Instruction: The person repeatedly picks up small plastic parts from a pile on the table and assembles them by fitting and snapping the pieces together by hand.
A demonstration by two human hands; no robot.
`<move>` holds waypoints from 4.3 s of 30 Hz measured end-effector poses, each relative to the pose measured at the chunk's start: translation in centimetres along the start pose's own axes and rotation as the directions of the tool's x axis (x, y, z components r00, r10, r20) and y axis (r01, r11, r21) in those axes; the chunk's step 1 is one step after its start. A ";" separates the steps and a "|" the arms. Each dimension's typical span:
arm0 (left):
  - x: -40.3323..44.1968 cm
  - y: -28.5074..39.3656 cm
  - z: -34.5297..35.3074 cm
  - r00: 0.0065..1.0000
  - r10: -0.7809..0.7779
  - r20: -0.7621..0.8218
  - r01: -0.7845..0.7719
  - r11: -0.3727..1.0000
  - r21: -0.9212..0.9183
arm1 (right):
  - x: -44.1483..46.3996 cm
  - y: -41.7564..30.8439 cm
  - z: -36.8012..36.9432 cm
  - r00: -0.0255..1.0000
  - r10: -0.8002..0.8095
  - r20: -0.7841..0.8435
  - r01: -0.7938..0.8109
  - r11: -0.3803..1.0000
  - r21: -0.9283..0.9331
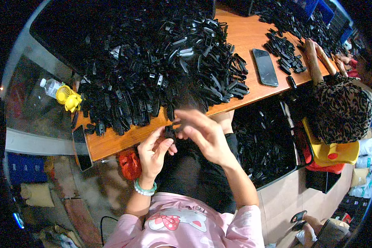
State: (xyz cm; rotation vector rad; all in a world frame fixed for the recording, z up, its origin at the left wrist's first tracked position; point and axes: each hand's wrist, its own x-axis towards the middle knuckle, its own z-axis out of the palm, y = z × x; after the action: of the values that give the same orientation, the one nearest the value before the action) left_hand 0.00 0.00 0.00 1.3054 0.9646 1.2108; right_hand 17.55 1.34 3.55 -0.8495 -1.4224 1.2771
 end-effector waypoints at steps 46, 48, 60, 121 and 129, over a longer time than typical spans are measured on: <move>-0.2 -0.5 0.6 0.878 -0.450 0.161 0.474 0.776 -0.417 | -3.7 3.3 1.8 0.916 -0.366 -0.162 0.210 0.784 -0.584; -0.1 -0.5 0.6 0.876 -0.437 0.203 0.478 0.742 -0.470 | -3.9 3.5 1.4 0.920 -0.367 -0.140 0.219 0.775 -0.592; 0.1 -0.7 0.3 0.925 -0.281 0.257 0.369 0.831 -0.417 | -5.0 2.9 1.3 0.959 0.109 -0.261 -0.059 0.980 0.191; 1.7 3.8 -1.1 0.957 0.257 0.137 -0.289 0.894 0.343 | -0.6 -0.6 -0.5 0.998 -0.039 0.051 0.050 0.973 -0.227; -0.2 5.1 -1.4 0.928 0.281 0.243 -0.359 0.847 0.392 | -3.8 -1.2 1.2 0.966 -0.238 0.101 0.257 0.839 -0.479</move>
State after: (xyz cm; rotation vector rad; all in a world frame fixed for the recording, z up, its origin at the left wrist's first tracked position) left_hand -1.90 -0.58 4.95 1.9601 0.9382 1.1380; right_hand 17.44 -2.78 3.96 -0.9340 -1.8611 0.7425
